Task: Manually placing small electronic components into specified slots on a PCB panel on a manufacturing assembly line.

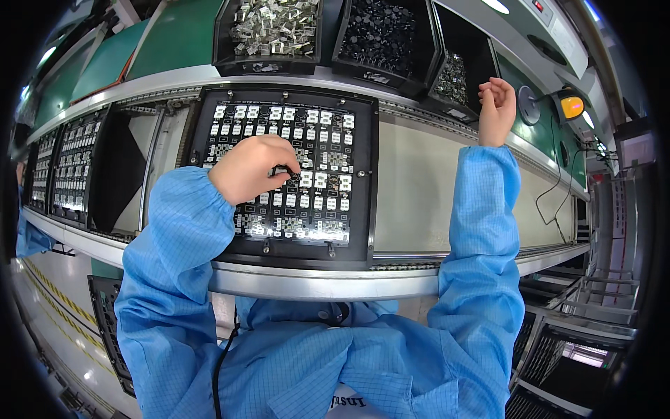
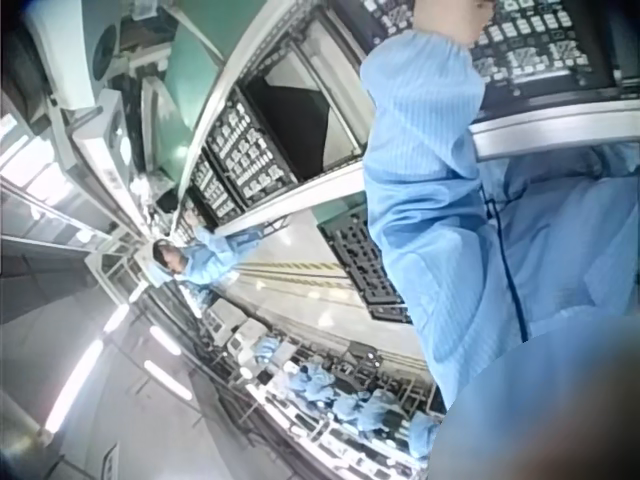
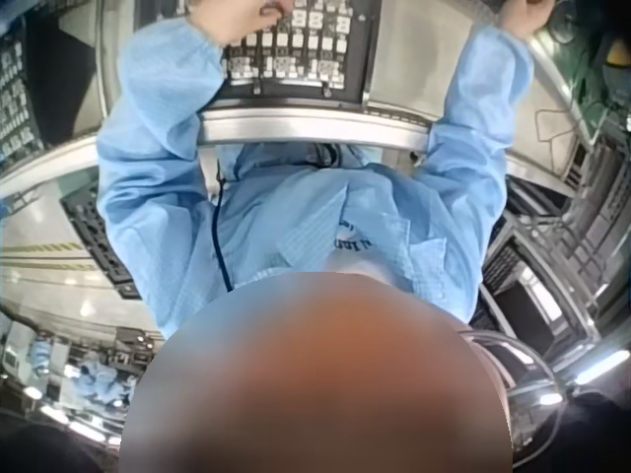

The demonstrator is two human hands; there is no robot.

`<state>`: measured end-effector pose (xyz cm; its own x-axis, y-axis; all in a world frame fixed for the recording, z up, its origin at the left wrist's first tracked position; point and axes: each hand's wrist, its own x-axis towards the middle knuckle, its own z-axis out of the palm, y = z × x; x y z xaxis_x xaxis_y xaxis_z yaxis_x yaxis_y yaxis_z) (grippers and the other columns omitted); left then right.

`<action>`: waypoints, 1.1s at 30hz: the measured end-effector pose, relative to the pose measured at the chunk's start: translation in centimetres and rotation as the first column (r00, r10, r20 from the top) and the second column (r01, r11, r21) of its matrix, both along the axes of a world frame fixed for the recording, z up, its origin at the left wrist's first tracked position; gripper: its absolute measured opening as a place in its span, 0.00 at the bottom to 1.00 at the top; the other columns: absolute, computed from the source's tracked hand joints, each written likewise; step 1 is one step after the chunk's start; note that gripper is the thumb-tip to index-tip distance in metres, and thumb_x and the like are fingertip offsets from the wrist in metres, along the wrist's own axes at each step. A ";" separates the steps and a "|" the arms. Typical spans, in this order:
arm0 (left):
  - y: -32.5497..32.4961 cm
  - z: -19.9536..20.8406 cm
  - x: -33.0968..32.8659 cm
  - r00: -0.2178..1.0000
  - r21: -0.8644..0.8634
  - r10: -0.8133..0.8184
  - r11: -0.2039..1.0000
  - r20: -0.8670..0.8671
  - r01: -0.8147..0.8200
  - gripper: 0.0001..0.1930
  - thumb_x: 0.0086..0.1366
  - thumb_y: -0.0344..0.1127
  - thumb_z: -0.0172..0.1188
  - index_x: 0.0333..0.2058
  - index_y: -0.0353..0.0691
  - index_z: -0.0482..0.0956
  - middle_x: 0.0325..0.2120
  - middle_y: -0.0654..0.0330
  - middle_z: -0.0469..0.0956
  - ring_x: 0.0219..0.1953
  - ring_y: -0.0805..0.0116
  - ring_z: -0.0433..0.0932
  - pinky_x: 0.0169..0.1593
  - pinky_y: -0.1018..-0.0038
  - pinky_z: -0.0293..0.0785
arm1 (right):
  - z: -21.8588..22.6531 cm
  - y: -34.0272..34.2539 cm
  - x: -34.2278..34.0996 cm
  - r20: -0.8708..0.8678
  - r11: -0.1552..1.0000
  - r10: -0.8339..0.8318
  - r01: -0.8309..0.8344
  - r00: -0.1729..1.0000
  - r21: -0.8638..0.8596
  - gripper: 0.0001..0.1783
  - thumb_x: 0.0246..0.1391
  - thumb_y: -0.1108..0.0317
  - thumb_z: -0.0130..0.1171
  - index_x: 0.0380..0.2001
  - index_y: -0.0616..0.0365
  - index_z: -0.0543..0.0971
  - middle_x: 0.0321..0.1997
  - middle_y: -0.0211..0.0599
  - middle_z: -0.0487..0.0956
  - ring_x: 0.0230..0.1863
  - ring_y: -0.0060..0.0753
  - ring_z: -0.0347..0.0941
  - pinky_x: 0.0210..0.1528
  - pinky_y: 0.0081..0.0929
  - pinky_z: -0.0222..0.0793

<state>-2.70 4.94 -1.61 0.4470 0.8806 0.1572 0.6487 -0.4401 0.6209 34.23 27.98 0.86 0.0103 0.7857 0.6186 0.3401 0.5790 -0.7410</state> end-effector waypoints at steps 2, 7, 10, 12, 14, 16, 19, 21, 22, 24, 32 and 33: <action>0.2 0.0 0.1 1.000 0.010 -0.002 1.000 0.002 0.002 0.07 0.50 0.24 0.61 0.31 0.38 0.80 0.32 0.58 0.77 0.40 0.57 0.76 0.46 0.66 0.74 | 0.0 0.0 0.0 0.009 1.000 -0.009 0.009 1.000 -0.022 0.12 0.54 0.80 0.49 0.43 0.64 0.71 0.36 0.35 0.78 0.35 0.23 0.73 0.38 0.17 0.68; 0.3 0.1 0.0 1.000 0.009 -0.004 1.000 -0.016 0.004 0.07 0.50 0.24 0.61 0.30 0.38 0.80 0.33 0.58 0.77 0.40 0.58 0.76 0.46 0.67 0.74 | -0.1 0.1 0.1 0.055 0.999 0.000 0.003 0.998 -0.051 0.12 0.55 0.79 0.49 0.44 0.64 0.71 0.36 0.35 0.78 0.35 0.22 0.73 0.38 0.17 0.68; 0.4 0.3 -0.3 1.000 0.007 -0.017 1.000 -0.023 0.017 0.06 0.50 0.24 0.61 0.30 0.38 0.80 0.33 0.59 0.77 0.40 0.58 0.76 0.46 0.67 0.74 | -0.3 0.7 0.2 0.047 0.998 0.004 -0.002 0.999 -0.059 0.12 0.56 0.78 0.50 0.44 0.64 0.71 0.38 0.35 0.78 0.36 0.23 0.73 0.39 0.18 0.68; 0.3 0.2 -0.4 0.999 0.027 -0.044 0.999 -0.010 0.044 0.06 0.51 0.23 0.60 0.30 0.37 0.80 0.32 0.59 0.76 0.40 0.58 0.76 0.46 0.66 0.74 | -0.9 1.4 0.7 0.098 0.993 0.030 -0.019 0.995 -0.114 0.12 0.56 0.78 0.50 0.45 0.64 0.72 0.39 0.35 0.78 0.38 0.23 0.73 0.40 0.18 0.69; 0.4 -0.2 -0.3 0.997 0.027 -0.069 0.997 0.014 0.069 0.06 0.51 0.22 0.61 0.30 0.36 0.80 0.32 0.59 0.76 0.39 0.59 0.76 0.45 0.68 0.74 | -1.0 2.2 1.2 0.224 0.970 0.129 -0.076 0.966 -0.229 0.14 0.57 0.75 0.51 0.47 0.63 0.72 0.42 0.35 0.78 0.44 0.23 0.73 0.46 0.19 0.68; 0.2 -0.5 -0.3 0.995 0.026 -0.097 0.995 0.040 0.095 0.07 0.50 0.22 0.62 0.31 0.35 0.80 0.32 0.59 0.76 0.38 0.59 0.76 0.43 0.69 0.74 | -0.8 2.9 1.1 0.408 0.936 0.231 -0.087 0.883 -0.342 0.15 0.58 0.73 0.50 0.49 0.63 0.72 0.45 0.34 0.77 0.47 0.25 0.72 0.52 0.20 0.65; 0.5 0.0 -0.4 0.995 0.047 -0.098 0.994 0.026 0.097 0.07 0.50 0.22 0.62 0.31 0.35 0.81 0.32 0.60 0.76 0.37 0.60 0.76 0.42 0.71 0.75 | -0.2 3.0 0.1 0.551 0.825 0.377 0.000 0.744 -0.565 0.19 0.61 0.70 0.47 0.54 0.62 0.70 0.51 0.37 0.75 0.53 0.30 0.69 0.58 0.23 0.61; 0.3 -0.2 -0.8 0.993 0.075 -0.119 0.990 0.008 0.118 0.10 0.50 0.20 0.61 0.33 0.35 0.81 0.32 0.59 0.76 0.37 0.60 0.75 0.42 0.71 0.75 | 0.8 2.4 -0.8 0.543 0.804 0.401 0.000 0.738 -0.595 0.18 0.61 0.70 0.47 0.53 0.62 0.72 0.51 0.38 0.76 0.54 0.30 0.69 0.58 0.23 0.59; 0.2 -0.1 -1.0 0.991 0.081 -0.135 0.988 0.011 0.134 0.12 0.50 0.18 0.59 0.34 0.35 0.81 0.33 0.58 0.75 0.37 0.61 0.75 0.42 0.71 0.74 | 1.1 2.4 -1.0 0.609 0.823 0.421 0.000 0.672 -0.568 0.18 0.60 0.69 0.47 0.52 0.61 0.73 0.49 0.40 0.77 0.52 0.32 0.70 0.56 0.24 0.62; -0.2 0.7 -1.2 0.982 0.051 -0.163 0.986 0.100 0.158 0.17 0.50 0.15 0.55 0.39 0.36 0.80 0.37 0.56 0.74 0.37 0.62 0.75 0.41 0.71 0.73 | 1.1 2.6 -1.3 0.673 0.864 0.422 -0.044 0.607 -0.502 0.14 0.57 0.71 0.51 0.45 0.63 0.78 0.42 0.43 0.80 0.44 0.31 0.75 0.48 0.24 0.67; -0.8 2.3 -8.4 0.753 0.481 0.657 0.675 -0.045 -0.560 0.16 0.60 0.33 0.55 0.47 0.36 0.73 0.40 0.48 0.73 0.41 0.48 0.75 0.44 0.60 0.73 | 2.0 2.0 -2.5 0.746 0.935 0.267 0.025 0.610 -0.354 0.09 0.48 0.77 0.58 0.35 0.64 0.81 0.28 0.38 0.81 0.31 0.23 0.76 0.36 0.21 0.71; -1.4 2.0 -9.0 0.614 0.391 0.777 0.613 -0.140 -0.687 0.18 0.63 0.39 0.53 0.48 0.35 0.71 0.40 0.46 0.74 0.41 0.46 0.75 0.44 0.58 0.72 | 1.9 2.0 -2.6 0.759 0.940 0.255 0.029 0.600 -0.339 0.09 0.47 0.77 0.58 0.34 0.64 0.81 0.27 0.38 0.81 0.30 0.23 0.76 0.34 0.22 0.71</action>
